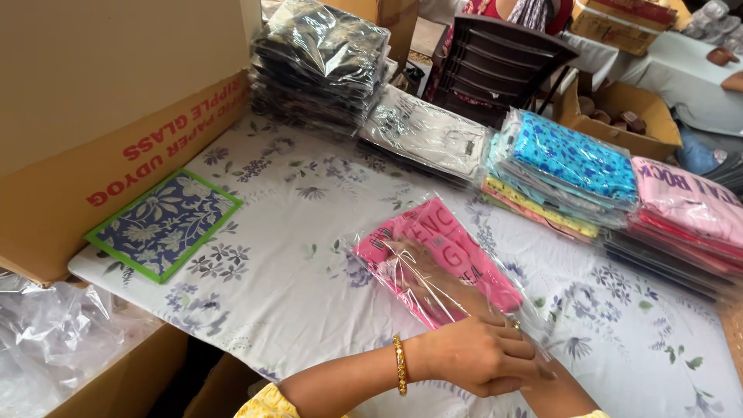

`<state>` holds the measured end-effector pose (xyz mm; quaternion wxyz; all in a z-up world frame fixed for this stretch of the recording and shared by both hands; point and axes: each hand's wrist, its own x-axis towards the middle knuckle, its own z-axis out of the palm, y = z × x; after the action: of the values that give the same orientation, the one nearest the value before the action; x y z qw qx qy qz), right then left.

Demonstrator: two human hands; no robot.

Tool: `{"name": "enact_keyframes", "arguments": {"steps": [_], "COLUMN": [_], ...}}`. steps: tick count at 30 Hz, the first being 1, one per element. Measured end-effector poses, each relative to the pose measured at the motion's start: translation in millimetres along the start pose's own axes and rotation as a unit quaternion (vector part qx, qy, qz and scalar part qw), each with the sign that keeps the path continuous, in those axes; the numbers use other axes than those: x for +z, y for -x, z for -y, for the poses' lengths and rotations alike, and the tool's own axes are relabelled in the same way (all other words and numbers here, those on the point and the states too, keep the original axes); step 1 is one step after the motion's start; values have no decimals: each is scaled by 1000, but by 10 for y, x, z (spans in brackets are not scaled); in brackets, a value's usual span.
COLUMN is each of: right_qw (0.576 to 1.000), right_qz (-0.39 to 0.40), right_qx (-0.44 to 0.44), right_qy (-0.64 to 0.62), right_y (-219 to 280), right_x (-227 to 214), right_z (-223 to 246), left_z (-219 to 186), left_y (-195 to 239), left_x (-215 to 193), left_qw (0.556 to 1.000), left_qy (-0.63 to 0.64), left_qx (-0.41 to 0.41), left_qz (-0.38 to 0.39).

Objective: The person spreads a pink t-shirt flat on a table, folds the sleeves and sides inward, then folds it into a compact rectangle. They take a clear plastic bag from a box, insert the folded shirt into the bag, seal it, and place the packed shirt onto a stack of similarly packed garments.

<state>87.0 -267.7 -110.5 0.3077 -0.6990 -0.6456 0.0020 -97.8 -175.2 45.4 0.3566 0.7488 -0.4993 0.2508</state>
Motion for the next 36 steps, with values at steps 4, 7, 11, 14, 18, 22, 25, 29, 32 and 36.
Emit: {"name": "enact_keyframes", "arguments": {"steps": [4, 7, 11, 14, 18, 22, 25, 29, 32, 36], "right_qw": [997, 992, 976, 964, 973, 973, 966, 961, 987, 974], "right_qz": [-20, 40, 125, 113, 129, 155, 171, 142, 94, 131], "right_qx": [-75, 116, 49, 228, 144, 143, 114, 233, 127, 149], "right_qy": [-9, -37, 174, 71, 127, 92, 157, 46, 25, 110], "right_y": [-196, -624, -719, -779, -942, -1064, -1086, -1264, -1137, -1100], "right_x": [15, -130, -226, -265, -263, -330, -214, -280, -185, 41], "right_z": [-97, 432, 560, 696, 710, 783, 683, 891, 702, 453], "left_z": [117, 154, 151, 160, 186, 149, 167, 179, 143, 172], "left_y": [51, 205, 249, 252, 282, 247, 271, 286, 255, 290], "left_x": [-18, 213, 344, 379, 460, 406, 446, 479, 438, 461], "left_qw": [999, 999, 1000, 997, 998, 998, 998, 998, 997, 998], "left_qy": [32, 33, 13, 12, -1, -2, 5, -1, 1, 9], "left_qx": [3, -5, 15, 27, 14, 16, 12, 5, 13, 8], "left_qz": [-34, -22, -21, -74, -66, -59, -67, -65, -80, -57]}}
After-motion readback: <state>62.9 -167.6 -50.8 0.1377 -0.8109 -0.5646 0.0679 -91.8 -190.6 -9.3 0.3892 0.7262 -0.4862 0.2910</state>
